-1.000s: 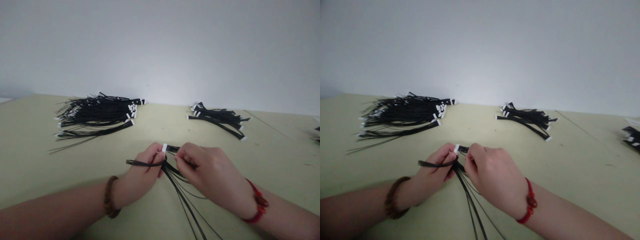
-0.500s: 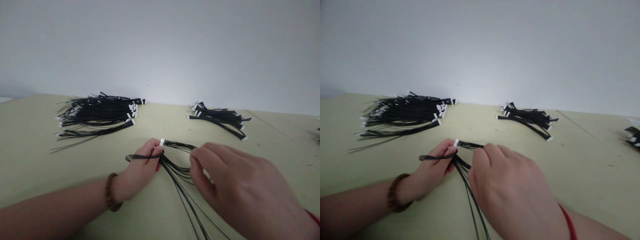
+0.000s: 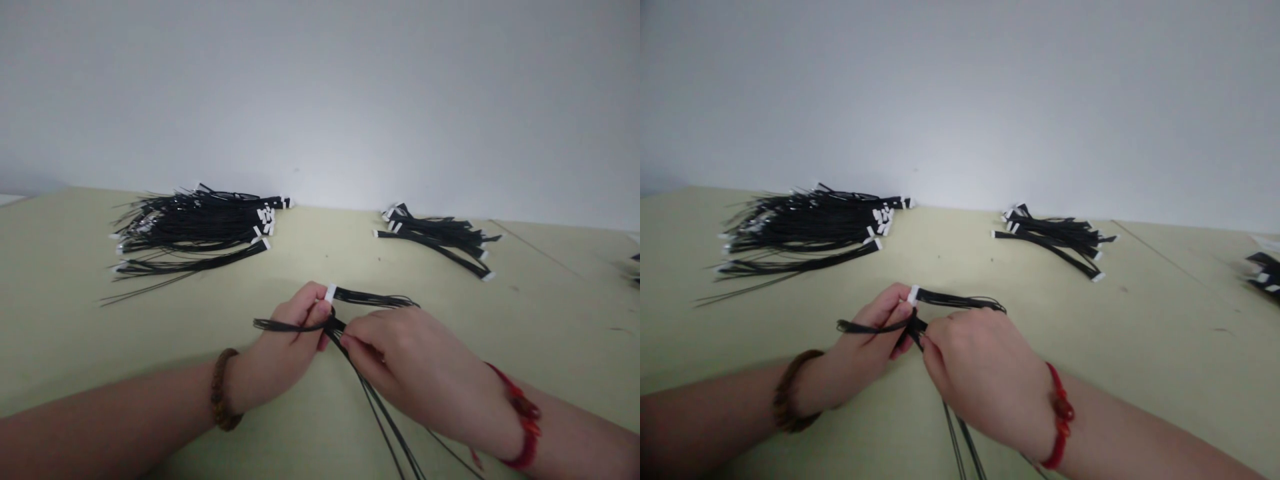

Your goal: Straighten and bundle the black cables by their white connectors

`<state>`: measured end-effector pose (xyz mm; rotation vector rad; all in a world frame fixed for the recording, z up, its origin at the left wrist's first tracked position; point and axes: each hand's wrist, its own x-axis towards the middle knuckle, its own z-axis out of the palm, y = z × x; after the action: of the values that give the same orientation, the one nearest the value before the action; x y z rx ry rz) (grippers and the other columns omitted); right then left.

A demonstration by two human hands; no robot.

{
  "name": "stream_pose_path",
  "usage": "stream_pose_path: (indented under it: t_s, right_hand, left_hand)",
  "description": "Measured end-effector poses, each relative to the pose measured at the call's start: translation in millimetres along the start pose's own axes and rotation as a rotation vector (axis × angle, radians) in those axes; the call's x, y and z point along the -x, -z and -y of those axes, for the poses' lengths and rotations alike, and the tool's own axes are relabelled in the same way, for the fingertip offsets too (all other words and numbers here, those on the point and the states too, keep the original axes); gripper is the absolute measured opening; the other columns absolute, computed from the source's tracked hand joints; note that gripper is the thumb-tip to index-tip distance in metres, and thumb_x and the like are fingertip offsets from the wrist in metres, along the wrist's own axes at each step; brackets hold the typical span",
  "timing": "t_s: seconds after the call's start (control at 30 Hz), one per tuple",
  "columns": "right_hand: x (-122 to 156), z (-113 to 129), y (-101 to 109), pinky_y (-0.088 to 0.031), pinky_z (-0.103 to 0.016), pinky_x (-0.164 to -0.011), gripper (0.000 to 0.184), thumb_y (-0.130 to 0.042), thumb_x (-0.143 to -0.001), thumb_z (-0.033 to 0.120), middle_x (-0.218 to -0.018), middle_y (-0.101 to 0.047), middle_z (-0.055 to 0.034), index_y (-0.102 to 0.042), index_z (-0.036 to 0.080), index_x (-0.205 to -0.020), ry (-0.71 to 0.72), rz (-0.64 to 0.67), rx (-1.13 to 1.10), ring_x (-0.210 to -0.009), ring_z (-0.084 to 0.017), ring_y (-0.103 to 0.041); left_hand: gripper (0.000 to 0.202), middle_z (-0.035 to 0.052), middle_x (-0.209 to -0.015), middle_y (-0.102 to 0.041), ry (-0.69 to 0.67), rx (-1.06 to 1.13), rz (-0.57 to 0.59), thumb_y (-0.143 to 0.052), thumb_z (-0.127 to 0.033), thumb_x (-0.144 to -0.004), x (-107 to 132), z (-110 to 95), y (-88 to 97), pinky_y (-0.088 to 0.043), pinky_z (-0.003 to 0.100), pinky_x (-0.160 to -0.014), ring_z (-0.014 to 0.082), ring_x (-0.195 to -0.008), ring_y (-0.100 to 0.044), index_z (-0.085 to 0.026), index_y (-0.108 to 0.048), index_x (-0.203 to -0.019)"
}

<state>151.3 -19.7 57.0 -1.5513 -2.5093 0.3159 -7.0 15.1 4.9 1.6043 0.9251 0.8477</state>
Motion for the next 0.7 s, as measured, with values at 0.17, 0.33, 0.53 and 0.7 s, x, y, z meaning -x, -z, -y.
stream_pose_path:
  t_s: [0.17, 0.33, 0.53, 0.7]
  right_hand:
    - [1.8, -3.9, 10.5, -0.030, -0.023, -0.049, 0.017, -0.044, -0.081, 0.016, -0.058, -0.054, 0.0014, -0.060, 0.017, -0.075, -0.088, 0.024, -0.209, -0.049, -0.009, -0.044]
    - [-1.2, -37.1, 46.3, -0.041, -0.019, -0.048, 0.018, -0.041, -0.084, 0.011, -0.065, -0.057, -0.0009, -0.058, 0.013, -0.082, -0.001, 0.501, -1.199, -0.053, -0.008, -0.055]
    - [0.0, -56.1, 71.2, -0.045, -0.018, -0.067, 0.012, -0.057, -0.083, 0.025, -0.073, -0.058, 0.0018, -0.068, 0.021, -0.077, 0.343, -0.140, -1.144, -0.072, -0.006, -0.054]
    - [3.6, -31.4, 70.1, -0.032, -0.007, -0.042, 0.018, -0.041, -0.090, 0.025, -0.058, -0.054, 0.0118, -0.059, 0.029, -0.089, 0.137, -0.418, -1.636, -0.042, 0.002, -0.043]
  left_hand:
    - [0.032, -0.0081, -0.050, -0.041, 0.101, 0.057, -0.054, -0.038, -0.047, -0.084, -2.6, -0.2, -3.8, -0.026, 0.009, -0.040, 0.0001, -0.043, -0.035, -0.018, -0.044, -0.072]
    - [0.029, -0.0093, -0.047, -0.038, 0.193, 0.129, -0.100, -0.039, -0.046, -0.083, -5.2, -3.0, -8.0, -0.025, 0.008, -0.035, 0.0002, -0.039, -0.034, -0.020, -0.044, -0.074]
    - [0.027, -0.0096, -0.047, -0.039, 0.226, 0.138, -0.104, -0.041, -0.045, -0.082, -5.6, -6.5, -8.1, -0.026, 0.005, -0.035, -0.0006, -0.038, -0.034, -0.020, -0.043, -0.072]
    - [0.028, -0.0095, -0.045, -0.039, 0.233, 0.168, -0.097, -0.042, -0.045, -0.082, -5.0, -5.2, -7.9, -0.027, 0.006, -0.034, -0.0003, -0.037, -0.034, -0.020, -0.042, -0.071]
